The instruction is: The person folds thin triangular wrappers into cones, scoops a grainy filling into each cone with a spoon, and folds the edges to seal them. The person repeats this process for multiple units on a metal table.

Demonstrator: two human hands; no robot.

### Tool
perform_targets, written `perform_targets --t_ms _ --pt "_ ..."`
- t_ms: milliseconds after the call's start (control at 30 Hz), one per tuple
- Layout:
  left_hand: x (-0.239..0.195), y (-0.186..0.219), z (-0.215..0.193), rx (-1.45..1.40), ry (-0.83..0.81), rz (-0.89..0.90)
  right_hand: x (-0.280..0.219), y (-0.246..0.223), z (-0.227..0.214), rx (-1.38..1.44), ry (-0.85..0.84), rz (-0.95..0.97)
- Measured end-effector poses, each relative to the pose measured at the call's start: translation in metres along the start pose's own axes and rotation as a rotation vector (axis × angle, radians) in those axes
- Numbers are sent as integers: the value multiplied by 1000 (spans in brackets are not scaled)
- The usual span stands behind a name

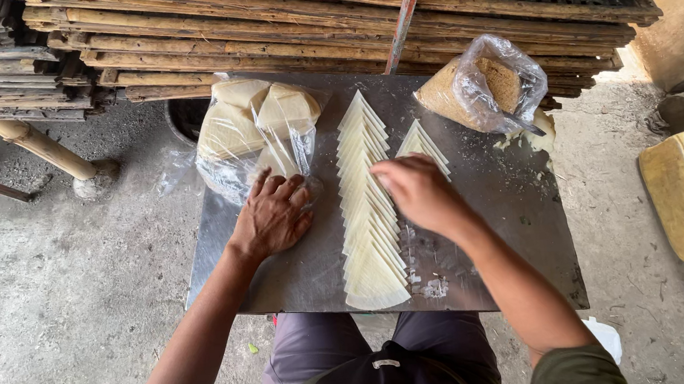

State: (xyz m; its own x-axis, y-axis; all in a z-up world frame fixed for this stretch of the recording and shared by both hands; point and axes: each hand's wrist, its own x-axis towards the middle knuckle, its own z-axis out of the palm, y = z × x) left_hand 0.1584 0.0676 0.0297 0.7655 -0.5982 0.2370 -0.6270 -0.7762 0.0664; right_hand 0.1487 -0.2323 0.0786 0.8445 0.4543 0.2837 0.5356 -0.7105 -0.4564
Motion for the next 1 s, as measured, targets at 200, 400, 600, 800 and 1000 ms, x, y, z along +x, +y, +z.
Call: perform_targets --t_ms 200,400,600,800,1000 --pt "-5 24 -18 -8 239 -37 -66 56 -62 239 235 260" --pt "-19 66 -28 -150 302 -245 -133 136 -99 26 556 566" --pt "-23 133 -4 -201 269 -347 -154 182 -88 -329 416 730" --pt "-26 157 21 -189 201 -424 -145 198 -74 -747 216 568" --pt "-33 147 27 -167 149 -475 -129 213 -66 -1014 163 482"
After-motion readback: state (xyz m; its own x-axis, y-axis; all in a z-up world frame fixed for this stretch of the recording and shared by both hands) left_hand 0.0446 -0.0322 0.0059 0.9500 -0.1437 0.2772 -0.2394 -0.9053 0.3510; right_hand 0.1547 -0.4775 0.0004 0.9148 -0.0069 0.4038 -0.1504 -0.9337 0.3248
